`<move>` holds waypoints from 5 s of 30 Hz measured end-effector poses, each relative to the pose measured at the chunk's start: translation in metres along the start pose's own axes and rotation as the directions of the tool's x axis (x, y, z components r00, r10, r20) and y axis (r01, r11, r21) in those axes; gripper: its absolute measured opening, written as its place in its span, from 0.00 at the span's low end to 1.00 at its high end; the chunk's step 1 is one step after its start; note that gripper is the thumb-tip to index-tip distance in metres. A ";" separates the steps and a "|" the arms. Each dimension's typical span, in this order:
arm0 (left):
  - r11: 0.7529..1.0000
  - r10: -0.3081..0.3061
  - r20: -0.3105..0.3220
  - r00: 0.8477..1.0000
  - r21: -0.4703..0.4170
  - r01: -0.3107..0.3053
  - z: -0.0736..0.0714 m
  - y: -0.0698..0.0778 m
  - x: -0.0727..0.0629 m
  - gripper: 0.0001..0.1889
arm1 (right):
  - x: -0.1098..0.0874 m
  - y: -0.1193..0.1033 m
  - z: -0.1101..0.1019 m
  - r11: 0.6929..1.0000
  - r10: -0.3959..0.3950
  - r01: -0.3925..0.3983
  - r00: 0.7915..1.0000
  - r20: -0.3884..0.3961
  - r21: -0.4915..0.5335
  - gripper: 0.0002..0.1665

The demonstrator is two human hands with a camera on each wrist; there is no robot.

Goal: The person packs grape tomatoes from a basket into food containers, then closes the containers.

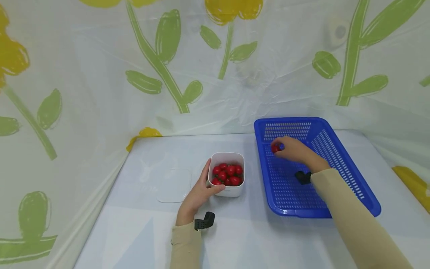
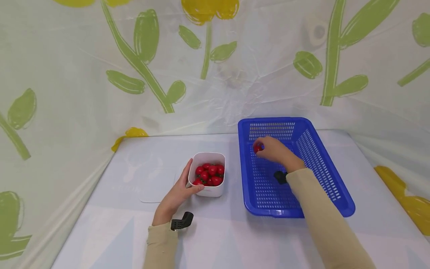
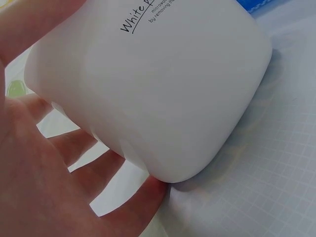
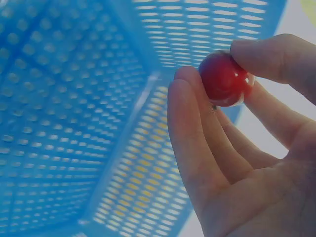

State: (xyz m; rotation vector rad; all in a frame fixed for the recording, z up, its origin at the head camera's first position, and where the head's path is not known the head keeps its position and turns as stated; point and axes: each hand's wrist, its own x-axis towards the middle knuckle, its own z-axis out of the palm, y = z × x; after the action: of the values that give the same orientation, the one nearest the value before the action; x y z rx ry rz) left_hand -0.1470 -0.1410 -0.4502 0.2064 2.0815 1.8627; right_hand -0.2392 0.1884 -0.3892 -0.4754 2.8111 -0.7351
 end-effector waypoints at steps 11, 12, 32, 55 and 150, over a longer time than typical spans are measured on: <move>0.999 0.039 -0.021 0.999 -0.006 -0.039 0.003 -0.021 0.010 0.47 | -0.041 -0.050 -0.017 0.970 -0.093 0.129 0.980 -0.176 0.205 0.22; 0.999 0.045 -0.020 0.999 -0.001 -0.045 0.003 -0.021 0.010 0.47 | -0.044 -0.056 -0.017 0.966 -0.100 0.140 0.978 -0.183 0.219 0.22; 1.000 -0.004 -0.001 1.000 -0.020 0.004 0.006 0.008 -0.004 0.49 | -0.058 -0.136 0.057 0.819 -0.021 0.318 0.849 -0.529 0.478 0.22; 1.000 -0.006 -0.006 1.000 0.005 0.006 0.006 0.006 -0.003 0.47 | -0.016 -0.134 0.133 0.809 0.169 0.236 0.783 -0.599 0.538 0.21; 0.903 -0.136 -0.621 0.772 0.243 0.355 -0.106 -0.010 -0.053 0.24 | -0.016 -0.188 0.209 0.257 -0.198 -0.032 0.976 0.085 0.966 0.37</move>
State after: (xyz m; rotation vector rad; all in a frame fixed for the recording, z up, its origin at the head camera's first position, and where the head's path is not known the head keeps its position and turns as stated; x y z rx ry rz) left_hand -0.1327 -0.2591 -0.4435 -0.6392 2.6793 1.4957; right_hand -0.1201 -0.0530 -0.4718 -0.3818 1.5749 -2.0740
